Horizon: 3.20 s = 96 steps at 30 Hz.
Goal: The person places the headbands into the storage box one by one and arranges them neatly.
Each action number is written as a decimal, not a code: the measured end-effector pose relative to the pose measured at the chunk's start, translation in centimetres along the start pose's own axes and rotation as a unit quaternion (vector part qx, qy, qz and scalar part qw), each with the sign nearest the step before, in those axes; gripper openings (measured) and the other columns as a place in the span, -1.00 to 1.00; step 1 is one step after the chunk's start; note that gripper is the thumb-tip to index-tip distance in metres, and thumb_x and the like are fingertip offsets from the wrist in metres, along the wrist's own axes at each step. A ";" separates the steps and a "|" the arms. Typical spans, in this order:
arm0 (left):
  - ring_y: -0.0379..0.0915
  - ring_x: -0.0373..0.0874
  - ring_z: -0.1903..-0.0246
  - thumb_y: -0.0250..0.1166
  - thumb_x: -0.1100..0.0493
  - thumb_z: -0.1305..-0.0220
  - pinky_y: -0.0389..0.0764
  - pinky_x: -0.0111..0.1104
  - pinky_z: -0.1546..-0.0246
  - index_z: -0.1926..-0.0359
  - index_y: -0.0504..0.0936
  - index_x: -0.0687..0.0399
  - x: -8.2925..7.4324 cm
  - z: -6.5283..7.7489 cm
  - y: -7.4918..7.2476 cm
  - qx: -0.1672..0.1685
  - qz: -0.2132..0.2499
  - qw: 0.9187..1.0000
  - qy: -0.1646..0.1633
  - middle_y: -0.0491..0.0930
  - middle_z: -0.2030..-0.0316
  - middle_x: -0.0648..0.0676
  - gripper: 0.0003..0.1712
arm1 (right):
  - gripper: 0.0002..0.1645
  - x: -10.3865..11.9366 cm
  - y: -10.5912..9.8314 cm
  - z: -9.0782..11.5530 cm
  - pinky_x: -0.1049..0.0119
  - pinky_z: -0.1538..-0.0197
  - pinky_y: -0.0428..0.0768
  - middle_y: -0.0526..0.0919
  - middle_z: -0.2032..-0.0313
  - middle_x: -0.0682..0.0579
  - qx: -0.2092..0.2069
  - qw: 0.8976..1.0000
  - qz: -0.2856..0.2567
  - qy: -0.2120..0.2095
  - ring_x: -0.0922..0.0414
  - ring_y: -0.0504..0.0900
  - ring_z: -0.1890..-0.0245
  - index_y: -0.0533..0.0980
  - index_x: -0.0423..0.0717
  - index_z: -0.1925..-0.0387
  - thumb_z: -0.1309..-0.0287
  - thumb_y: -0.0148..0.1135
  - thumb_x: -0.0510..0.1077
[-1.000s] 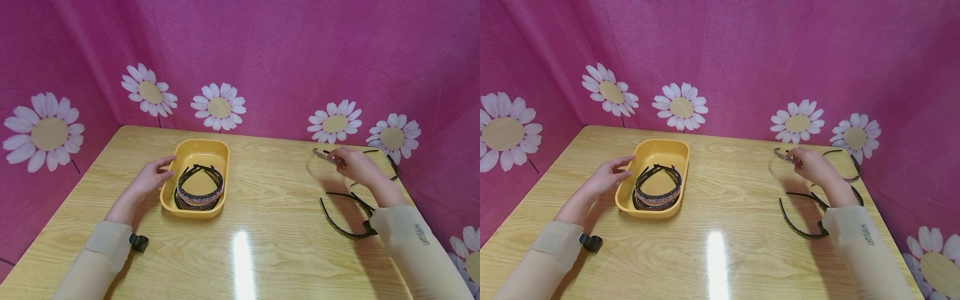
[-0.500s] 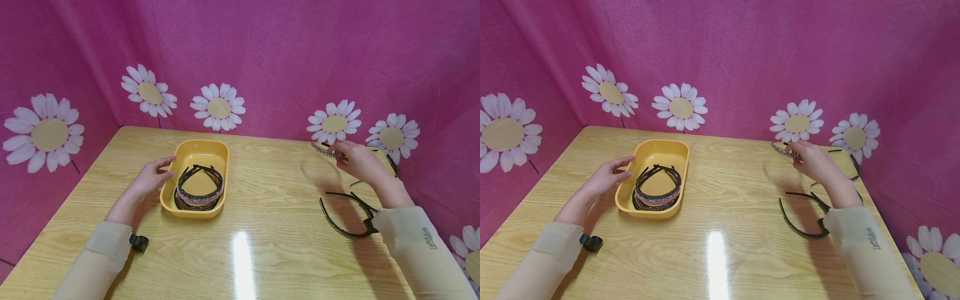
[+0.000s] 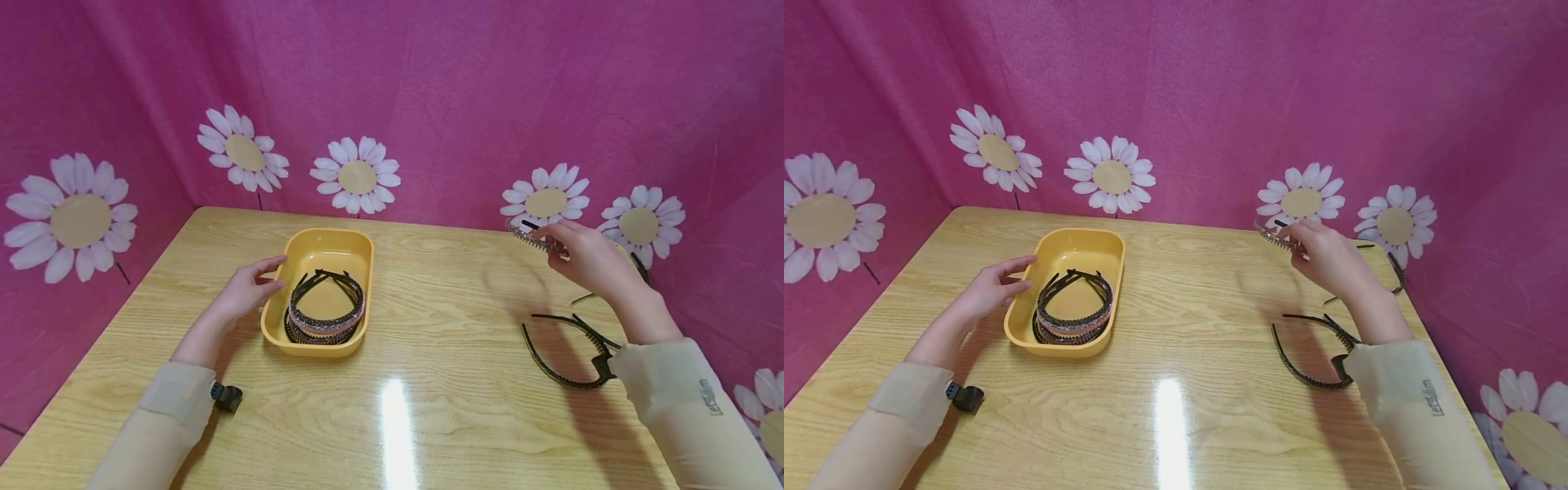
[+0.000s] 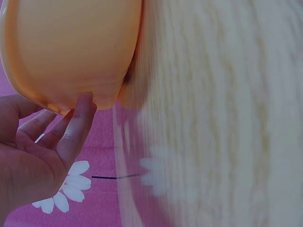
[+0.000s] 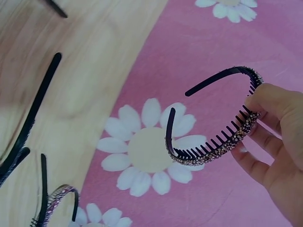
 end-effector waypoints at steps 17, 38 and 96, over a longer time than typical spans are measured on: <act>0.35 0.21 -0.11 0.07 0.28 -0.38 0.62 -0.36 0.25 -0.43 0.12 0.09 -0.2 0.2 0.0 0.002 0.003 1.000 -0.003 0.16 -0.33 0.34 -0.35 | -0.57 3.6 -2.0 -1.0 0.19 0.40 0.49 0.58 0.33 0.02 -0.036 0.999 0.000 -0.016 0.15 0.49 0.44 0.55 -0.11 0.13 0.11 0.24 -0.45; 0.36 0.18 -0.09 0.07 0.29 -0.37 0.60 -0.42 0.29 -0.43 0.13 0.10 0.0 0.0 0.0 0.000 0.004 1.000 -0.001 0.17 -0.31 0.36 -0.36 | -0.53 8.0 -3.0 -2.1 0.09 0.35 0.56 0.60 0.25 -0.05 -0.084 0.994 -0.015 -0.064 0.04 0.53 0.30 0.55 -0.14 0.10 0.14 0.28 -0.46; 0.38 0.18 -0.06 0.08 0.29 -0.36 0.59 -0.42 0.36 -0.42 0.13 0.13 0.1 0.0 0.1 0.000 0.004 1.000 0.006 0.17 -0.31 0.37 -0.36 | -0.65 19.3 1.4 -6.2 0.32 0.22 0.58 0.66 0.24 0.02 -0.175 0.943 -0.097 -0.267 0.13 0.57 0.34 0.60 -0.17 0.08 -0.08 0.12 -0.39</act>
Point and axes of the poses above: each hand's wrist, its own z-axis away from the middle knuckle, its own y-axis out of the palm, x = y × z, the point moved 1 cm from there along -z, towards the middle knuckle
